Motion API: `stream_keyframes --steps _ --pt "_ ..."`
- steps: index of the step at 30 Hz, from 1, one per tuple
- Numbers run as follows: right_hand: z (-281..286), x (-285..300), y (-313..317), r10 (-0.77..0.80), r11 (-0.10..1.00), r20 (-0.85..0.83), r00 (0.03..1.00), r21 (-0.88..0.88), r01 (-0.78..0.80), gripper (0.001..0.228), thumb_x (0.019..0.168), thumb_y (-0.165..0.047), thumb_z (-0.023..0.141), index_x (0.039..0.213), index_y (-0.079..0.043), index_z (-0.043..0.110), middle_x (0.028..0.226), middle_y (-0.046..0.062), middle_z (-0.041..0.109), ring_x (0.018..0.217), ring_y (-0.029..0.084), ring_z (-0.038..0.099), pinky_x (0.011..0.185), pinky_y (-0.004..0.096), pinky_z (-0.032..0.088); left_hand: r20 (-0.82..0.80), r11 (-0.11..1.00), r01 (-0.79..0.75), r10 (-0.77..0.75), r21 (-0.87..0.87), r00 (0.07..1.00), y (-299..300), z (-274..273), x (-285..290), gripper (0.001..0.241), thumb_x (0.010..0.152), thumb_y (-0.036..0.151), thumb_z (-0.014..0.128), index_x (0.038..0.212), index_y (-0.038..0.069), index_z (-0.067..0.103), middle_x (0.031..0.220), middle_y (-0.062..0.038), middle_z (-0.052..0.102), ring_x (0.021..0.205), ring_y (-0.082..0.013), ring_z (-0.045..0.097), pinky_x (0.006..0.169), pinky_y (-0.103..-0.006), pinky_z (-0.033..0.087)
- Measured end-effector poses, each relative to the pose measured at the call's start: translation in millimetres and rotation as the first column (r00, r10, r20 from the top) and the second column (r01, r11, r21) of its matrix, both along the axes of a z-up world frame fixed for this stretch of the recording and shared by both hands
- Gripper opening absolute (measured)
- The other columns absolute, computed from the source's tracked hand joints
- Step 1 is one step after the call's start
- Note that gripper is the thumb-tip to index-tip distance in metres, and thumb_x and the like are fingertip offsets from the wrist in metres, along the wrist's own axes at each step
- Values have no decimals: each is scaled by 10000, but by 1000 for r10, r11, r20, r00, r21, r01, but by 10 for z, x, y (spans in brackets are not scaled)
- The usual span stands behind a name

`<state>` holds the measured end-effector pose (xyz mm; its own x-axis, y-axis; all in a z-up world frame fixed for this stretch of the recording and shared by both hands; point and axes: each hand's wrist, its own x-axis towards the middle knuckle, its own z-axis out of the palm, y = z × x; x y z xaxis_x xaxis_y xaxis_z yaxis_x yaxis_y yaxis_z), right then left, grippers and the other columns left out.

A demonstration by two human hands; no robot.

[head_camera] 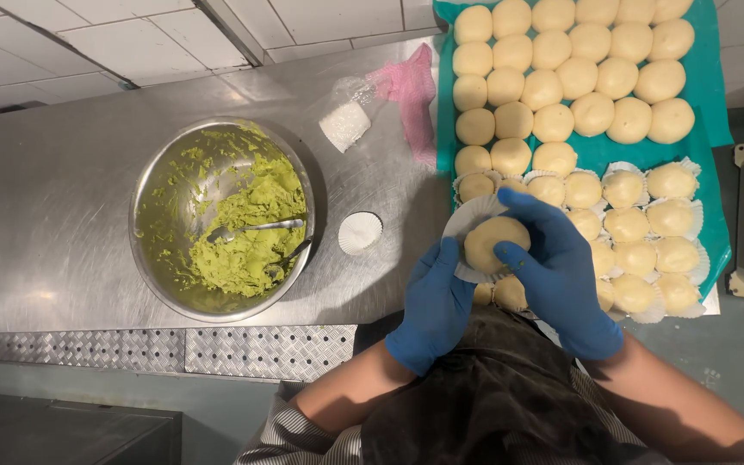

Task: Filling dough with green paste, shaping into buns, and placing them in liners.

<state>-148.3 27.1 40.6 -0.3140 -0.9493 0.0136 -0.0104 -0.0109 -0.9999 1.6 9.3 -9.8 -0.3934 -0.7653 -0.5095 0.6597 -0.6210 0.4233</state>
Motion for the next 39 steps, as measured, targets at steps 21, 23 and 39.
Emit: stream_keyframes --steps 21,23,39 --pt "-474 -114 3 -179 893 310 934 449 22 479 874 -58 742 1339 10 649 1184 240 711 1023 316 685 911 517 571 623 782 419 -52 -460 780 -290 37 -41 592 925 242 787 1441 60 560 1330 -194 623 1252 -333 598 1091 -527 480" --pt "-489 -396 55 -252 883 324 912 463 80 529 873 -64 733 1376 30 600 1176 222 691 983 281 665 902 478 556 635 766 447 -67 -462 770 -280 -76 -26 570 965 274 738 1471 99 542 1346 -144 607 1259 -286 576 1093 -477 471" --pt "-1583 -3429 1504 -199 687 969 149 29 726 559 1166 -72 466 1710 39 396 1297 225 729 1229 297 749 1123 305 633 794 -85 927 492 -366 358 -1266 -1279 -1549 458 928 281 644 1322 54 588 1390 -202 570 1300 -398 531 1116 -476 426"
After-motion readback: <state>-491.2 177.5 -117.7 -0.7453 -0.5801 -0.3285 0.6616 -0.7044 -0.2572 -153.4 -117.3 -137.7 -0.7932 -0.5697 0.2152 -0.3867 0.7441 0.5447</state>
